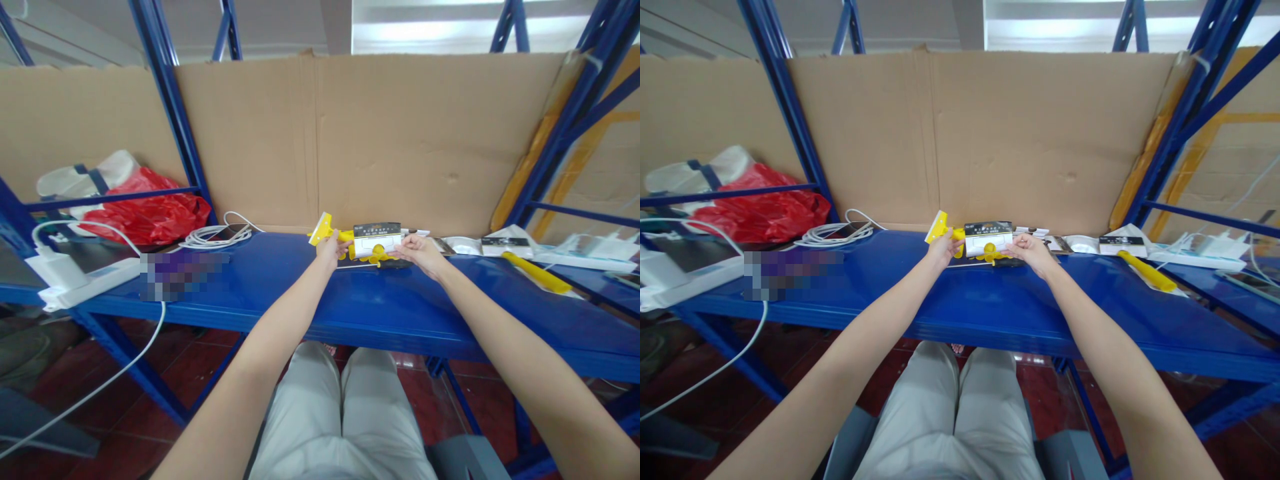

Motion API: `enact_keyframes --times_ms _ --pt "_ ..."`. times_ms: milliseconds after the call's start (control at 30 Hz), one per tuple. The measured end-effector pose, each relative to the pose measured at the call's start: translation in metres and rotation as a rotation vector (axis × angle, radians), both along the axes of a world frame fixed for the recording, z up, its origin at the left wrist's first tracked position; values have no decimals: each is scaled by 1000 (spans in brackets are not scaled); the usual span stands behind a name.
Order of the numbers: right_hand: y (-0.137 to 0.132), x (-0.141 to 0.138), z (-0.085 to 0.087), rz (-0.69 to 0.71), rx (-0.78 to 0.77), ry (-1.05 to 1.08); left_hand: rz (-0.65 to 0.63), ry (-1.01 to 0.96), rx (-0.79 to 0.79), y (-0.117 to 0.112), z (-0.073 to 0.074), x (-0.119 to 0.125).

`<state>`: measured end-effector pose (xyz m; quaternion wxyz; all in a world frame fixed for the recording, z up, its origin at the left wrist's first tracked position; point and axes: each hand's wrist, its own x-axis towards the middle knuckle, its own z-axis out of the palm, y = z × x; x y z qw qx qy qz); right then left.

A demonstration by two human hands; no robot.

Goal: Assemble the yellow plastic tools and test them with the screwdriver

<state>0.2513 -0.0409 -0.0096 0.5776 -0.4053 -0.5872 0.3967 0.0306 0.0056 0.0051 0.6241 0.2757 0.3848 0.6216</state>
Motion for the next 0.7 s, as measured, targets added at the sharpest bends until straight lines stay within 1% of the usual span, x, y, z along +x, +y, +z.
enact_keyframes --times_ms 100,233,300,400,567,700 --pt "0 -3 1 2 19 2 -53 2 4 0 1 -2" --pt "2 -3 1 -24 48 4 -106 69 6 -1 2 -4" --pt "3 -3 0 -47 57 -8 -120 120 4 0 0 -4" --pt "4 -5 -2 -70 67 -36 -146 218 49 2 -4 -1" --pt "3 -13 -2 -81 90 -58 -153 439 85 0 -10 9" --pt "2 -18 -2 -90 122 -50 -190 479 157 -6 -9 14"
